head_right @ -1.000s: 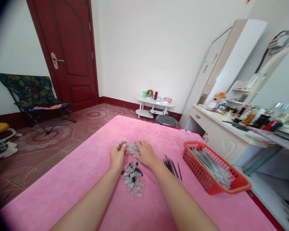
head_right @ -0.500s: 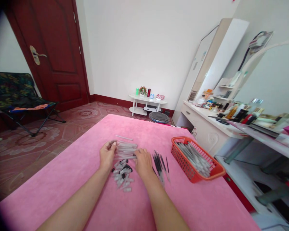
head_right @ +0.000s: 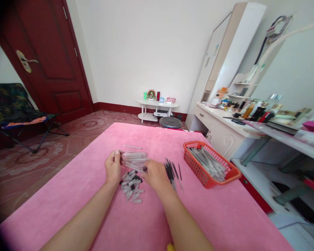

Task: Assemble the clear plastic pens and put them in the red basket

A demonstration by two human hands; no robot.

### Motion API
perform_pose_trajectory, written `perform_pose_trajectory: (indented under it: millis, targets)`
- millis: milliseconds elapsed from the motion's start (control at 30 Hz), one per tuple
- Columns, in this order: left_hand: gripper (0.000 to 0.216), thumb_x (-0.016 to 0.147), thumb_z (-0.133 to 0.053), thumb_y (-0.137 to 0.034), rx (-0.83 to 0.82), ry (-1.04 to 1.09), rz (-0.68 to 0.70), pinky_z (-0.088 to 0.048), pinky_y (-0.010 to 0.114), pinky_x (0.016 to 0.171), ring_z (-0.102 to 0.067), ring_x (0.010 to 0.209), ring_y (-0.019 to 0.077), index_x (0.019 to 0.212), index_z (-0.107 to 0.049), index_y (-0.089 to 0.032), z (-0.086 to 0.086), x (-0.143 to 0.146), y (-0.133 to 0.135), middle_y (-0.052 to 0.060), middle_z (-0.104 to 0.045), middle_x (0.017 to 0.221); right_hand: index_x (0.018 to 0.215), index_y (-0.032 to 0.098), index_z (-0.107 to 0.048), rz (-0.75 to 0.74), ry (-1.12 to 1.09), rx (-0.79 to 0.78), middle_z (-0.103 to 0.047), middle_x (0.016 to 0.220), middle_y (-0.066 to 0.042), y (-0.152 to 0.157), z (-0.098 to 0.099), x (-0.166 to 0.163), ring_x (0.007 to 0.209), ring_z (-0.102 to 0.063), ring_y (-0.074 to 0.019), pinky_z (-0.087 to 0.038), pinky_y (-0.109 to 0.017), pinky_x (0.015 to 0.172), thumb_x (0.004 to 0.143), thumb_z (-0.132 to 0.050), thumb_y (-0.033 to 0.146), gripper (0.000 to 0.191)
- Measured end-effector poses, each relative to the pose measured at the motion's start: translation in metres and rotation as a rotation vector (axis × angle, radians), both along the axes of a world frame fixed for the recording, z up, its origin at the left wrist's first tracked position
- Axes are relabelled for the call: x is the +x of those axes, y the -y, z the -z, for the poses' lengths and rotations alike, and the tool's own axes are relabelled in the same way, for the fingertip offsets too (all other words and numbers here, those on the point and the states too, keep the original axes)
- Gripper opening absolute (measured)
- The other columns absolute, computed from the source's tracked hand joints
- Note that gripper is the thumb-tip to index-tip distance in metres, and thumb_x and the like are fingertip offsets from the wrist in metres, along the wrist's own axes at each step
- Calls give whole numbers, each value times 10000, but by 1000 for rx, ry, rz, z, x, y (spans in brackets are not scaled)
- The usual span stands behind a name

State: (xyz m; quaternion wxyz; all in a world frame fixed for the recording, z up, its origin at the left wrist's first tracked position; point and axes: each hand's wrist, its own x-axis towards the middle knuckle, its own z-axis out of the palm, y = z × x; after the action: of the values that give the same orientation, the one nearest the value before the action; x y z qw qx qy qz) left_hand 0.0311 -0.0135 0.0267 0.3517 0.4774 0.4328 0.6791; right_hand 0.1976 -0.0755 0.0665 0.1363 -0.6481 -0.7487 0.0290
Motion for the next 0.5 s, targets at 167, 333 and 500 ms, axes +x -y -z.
perform_pose_trajectory:
  millis: [167, 333, 500]
  targets:
    - [305, 869, -448, -402, 19, -99, 62, -334, 202, 483, -417, 508, 96, 752, -589, -158, -8, 5, 8, -30, -481, 562, 877, 187, -650, 62, 27, 28, -661, 947, -75, -1, 7, -2, 890, -599, -195, -381, -264, 713, 792, -545, 266, 157]
    - [342, 856, -462, -380, 10, -251, 137, -357, 209, 516, -450, 525, 108, 631, -588, -155, -11, 9, 11, -19, -501, 528, 923, 198, -623, 97, -108, 166, -656, 938, -56, -4, 6, 2, 898, -584, -186, -380, -259, 743, 821, -521, 266, 160]
    - [273, 763, -589, -404, -6, -291, 215, -418, 222, 545, -542, 580, 144, 701, -682, -156, -14, 13, 10, 14, -607, 591, 946, 210, -618, 59, -262, 248, -663, 943, -36, 2, -10, 0, 864, -586, -159, -382, -234, 744, 843, -511, 278, 163]
